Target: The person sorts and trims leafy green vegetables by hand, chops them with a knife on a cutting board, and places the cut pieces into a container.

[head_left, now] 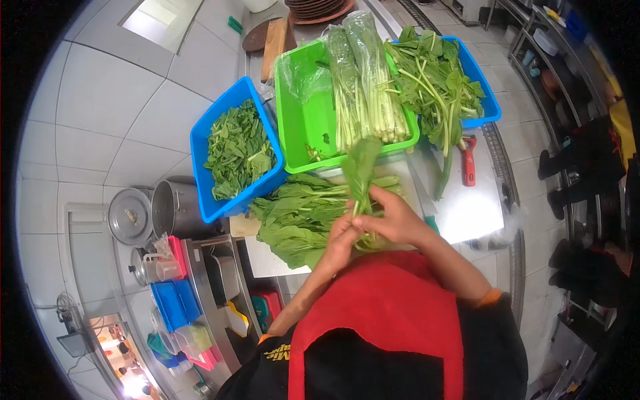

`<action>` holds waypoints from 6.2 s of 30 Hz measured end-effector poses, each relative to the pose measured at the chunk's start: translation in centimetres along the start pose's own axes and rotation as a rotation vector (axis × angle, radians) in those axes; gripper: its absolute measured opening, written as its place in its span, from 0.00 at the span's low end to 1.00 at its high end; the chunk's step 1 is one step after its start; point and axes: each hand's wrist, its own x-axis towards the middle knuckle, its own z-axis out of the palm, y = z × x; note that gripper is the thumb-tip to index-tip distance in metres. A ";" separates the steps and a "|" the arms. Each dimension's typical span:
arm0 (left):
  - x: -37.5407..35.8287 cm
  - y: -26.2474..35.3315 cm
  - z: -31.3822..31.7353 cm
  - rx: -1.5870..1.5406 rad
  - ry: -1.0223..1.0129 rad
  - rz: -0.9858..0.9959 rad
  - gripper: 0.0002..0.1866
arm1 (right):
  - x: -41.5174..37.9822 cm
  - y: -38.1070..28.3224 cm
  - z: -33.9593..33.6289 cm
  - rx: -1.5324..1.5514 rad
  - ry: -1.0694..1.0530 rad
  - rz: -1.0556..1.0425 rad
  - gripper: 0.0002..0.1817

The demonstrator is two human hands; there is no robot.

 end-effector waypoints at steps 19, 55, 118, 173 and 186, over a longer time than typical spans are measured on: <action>0.0 1.2 0.3 -0.127 0.074 0.240 0.16 | 1.2 -3.0 -0.9 0.506 0.361 0.171 0.11; -1.5 2.7 0.9 0.629 -0.104 0.239 0.12 | 1.4 -1.8 -2.4 0.478 -0.187 0.146 0.26; -1.0 3.5 0.2 0.174 0.138 0.033 0.23 | 3.1 -2.9 -9.1 -0.447 0.003 0.006 0.27; 2.1 5.3 -1.2 -0.267 0.269 0.166 0.31 | -1.4 0.7 0.5 0.605 -0.158 0.374 0.12; 1.7 5.1 1.0 -0.192 0.219 0.016 0.24 | -1.2 -1.5 1.2 -0.417 0.333 -0.115 0.11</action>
